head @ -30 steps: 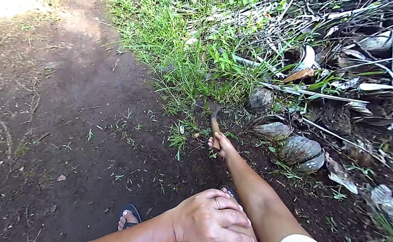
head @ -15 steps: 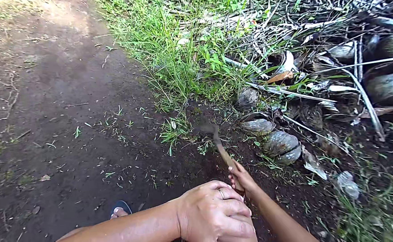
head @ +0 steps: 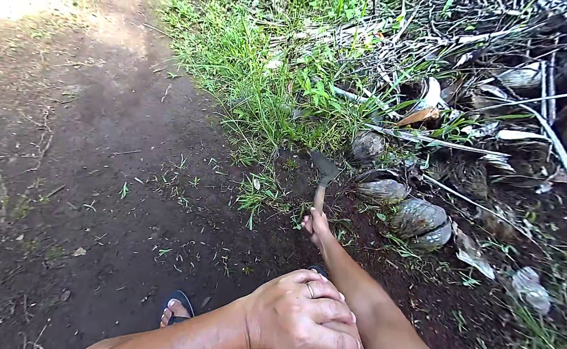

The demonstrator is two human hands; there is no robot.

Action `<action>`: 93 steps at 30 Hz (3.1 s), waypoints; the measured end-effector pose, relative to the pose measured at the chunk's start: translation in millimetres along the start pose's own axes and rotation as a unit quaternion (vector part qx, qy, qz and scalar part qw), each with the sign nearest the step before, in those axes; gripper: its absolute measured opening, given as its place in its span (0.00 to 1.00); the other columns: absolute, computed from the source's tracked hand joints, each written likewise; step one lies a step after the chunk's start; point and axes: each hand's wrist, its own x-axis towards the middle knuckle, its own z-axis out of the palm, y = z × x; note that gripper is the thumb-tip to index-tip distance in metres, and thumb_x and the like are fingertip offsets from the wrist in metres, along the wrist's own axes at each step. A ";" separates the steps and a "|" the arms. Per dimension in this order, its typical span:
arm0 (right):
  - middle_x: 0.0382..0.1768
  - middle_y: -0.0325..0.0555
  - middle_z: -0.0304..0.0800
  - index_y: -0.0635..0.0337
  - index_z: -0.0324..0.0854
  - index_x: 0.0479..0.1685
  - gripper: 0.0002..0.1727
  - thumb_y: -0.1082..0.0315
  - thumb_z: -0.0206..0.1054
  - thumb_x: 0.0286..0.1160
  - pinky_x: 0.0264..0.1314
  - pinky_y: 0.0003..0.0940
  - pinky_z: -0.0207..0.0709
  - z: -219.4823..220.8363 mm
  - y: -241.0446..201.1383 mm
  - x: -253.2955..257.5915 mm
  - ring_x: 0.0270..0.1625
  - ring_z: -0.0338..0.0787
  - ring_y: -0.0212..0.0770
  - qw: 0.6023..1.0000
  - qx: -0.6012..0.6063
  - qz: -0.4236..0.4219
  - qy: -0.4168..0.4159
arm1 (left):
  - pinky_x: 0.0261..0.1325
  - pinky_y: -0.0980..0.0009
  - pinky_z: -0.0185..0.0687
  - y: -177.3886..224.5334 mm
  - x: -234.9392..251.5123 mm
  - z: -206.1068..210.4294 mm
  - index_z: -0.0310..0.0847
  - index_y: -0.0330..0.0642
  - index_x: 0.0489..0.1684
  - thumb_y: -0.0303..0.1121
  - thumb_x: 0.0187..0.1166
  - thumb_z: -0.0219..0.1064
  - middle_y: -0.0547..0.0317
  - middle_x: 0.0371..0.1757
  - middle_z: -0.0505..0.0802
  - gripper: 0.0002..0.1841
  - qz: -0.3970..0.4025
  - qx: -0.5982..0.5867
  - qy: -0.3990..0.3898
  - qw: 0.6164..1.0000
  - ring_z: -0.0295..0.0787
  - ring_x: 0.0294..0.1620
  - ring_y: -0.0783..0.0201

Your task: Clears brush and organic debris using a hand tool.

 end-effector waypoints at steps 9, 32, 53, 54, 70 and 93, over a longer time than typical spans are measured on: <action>0.36 0.51 0.81 0.44 0.48 0.95 0.34 0.58 0.55 0.93 0.22 0.40 0.80 -113.8 -19.9 -50.0 0.22 0.82 0.41 0.985 -0.159 -0.069 0.024 | 0.81 0.53 0.70 3.2 1.4 4.4 0.92 0.53 0.57 0.56 0.85 0.55 0.52 0.62 0.95 0.24 0.006 -0.012 0.010 1.000 0.86 0.73 0.51; 0.34 0.49 0.80 0.54 0.52 0.91 0.31 0.61 0.55 0.93 0.25 0.37 0.83 -73.0 -15.0 -54.0 0.23 0.83 0.39 0.992 -0.058 -0.105 0.026 | 0.82 0.53 0.70 5.4 -2.3 0.0 0.92 0.52 0.56 0.56 0.86 0.53 0.51 0.62 0.95 0.24 -0.001 -0.004 0.011 1.000 0.86 0.73 0.51; 0.36 0.49 0.79 0.46 0.44 0.96 0.35 0.60 0.54 0.94 0.22 0.35 0.79 -93.2 -29.4 -39.3 0.22 0.81 0.38 0.989 -0.066 -0.110 0.068 | 0.81 0.52 0.70 6.3 2.2 2.9 0.92 0.51 0.56 0.57 0.86 0.53 0.51 0.62 0.95 0.26 0.002 -0.011 0.005 1.000 0.86 0.73 0.50; 0.36 0.48 0.79 0.45 0.40 0.97 0.36 0.62 0.53 0.94 0.21 0.33 0.79 -78.8 -44.0 -35.8 0.22 0.81 0.37 0.985 -0.005 -0.144 0.094 | 0.81 0.52 0.70 5.9 2.3 3.0 0.93 0.51 0.56 0.57 0.86 0.53 0.51 0.62 0.95 0.26 0.002 -0.009 0.009 1.000 0.86 0.73 0.51; 0.41 0.51 0.78 0.45 0.48 0.94 0.32 0.60 0.55 0.94 0.27 0.37 0.79 -36.8 -18.6 -29.4 0.26 0.81 0.41 0.993 -0.115 -0.012 0.010 | 0.81 0.51 0.70 3.4 -4.4 -2.7 0.92 0.51 0.57 0.56 0.86 0.53 0.50 0.63 0.95 0.25 -0.005 -0.010 0.004 1.000 0.85 0.73 0.50; 0.38 0.51 0.82 0.46 0.43 0.97 0.37 0.62 0.55 0.93 0.24 0.36 0.82 -93.2 -23.1 -44.3 0.23 0.83 0.39 0.987 -0.103 -0.119 0.030 | 0.81 0.52 0.70 8.5 0.3 -0.5 0.92 0.52 0.56 0.55 0.85 0.54 0.51 0.62 0.95 0.24 -0.001 -0.008 -0.001 1.000 0.85 0.73 0.50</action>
